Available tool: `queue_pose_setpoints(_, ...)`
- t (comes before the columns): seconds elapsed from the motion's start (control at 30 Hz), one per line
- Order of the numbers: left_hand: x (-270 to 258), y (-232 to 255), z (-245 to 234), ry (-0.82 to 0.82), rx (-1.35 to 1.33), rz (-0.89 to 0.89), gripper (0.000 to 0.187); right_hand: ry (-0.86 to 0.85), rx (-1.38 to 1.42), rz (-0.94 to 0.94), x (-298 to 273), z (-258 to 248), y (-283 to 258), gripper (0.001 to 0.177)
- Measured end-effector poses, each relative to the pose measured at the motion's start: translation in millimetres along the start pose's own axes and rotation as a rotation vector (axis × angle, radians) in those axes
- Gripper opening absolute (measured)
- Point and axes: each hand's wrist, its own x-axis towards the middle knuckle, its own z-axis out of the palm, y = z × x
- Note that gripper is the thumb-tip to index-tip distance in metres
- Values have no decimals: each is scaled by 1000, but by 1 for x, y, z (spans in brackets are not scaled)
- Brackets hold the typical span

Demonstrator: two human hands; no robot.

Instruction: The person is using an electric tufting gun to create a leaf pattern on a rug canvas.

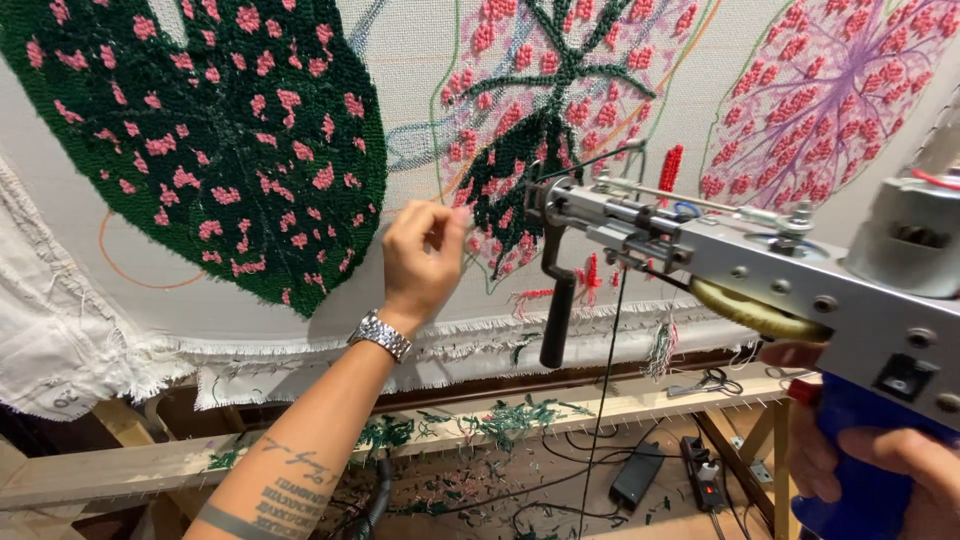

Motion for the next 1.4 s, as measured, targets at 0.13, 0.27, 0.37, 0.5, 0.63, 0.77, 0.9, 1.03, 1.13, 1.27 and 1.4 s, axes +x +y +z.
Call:
queue_pose_setpoints(0.13, -5, 7, -2, -118, 29, -2, 16, -76, 10, -74, 1, 24, -4, 69)
queue_pose_setpoints(0.27, -7, -2, 2, -133, 95, 24, 18, -168, 18, -25, 6, 29, 0, 57)
queue_pose_setpoints(0.37, -7, -5, 3, -163, 92, 9, 16, -192, 25, -14, 11, 32, 3, 55)
queue_pose_setpoints(0.5, -6, -7, 9, -155, 184, 11, 12, -203, -44, 10, 14, 37, 3, 59)
queue_pose_setpoints(0.63, -10, -11, 9, -126, 266, 123, 9, -222, 43, -31, 10, 44, -1, 58)
queue_pose_setpoints(0.77, -18, -11, 0, -141, 142, 91, 11, -184, 3, -2, 13, 31, -1, 58)
queue_pose_setpoints(0.9, -30, -12, -7, -51, 28, 1, 11, -196, -20, 25, 13, 26, -5, 62)
queue_pose_setpoints(1.03, -32, -4, -2, -50, 33, 152, 18, -145, -57, 0, 14, 27, -2, 62)
queue_pose_setpoints(1.13, -23, 10, 7, -36, -20, -48, 15, -158, -51, 11, 14, 29, -4, 61)
queue_pose_setpoints(1.27, -14, 2, 16, -50, 53, -92, 13, -164, -54, 4, 14, 33, -4, 63)
queue_pose_setpoints(1.4, -13, -11, 27, -33, 130, -75, 13, -192, -94, -10, 14, 28, -4, 63)
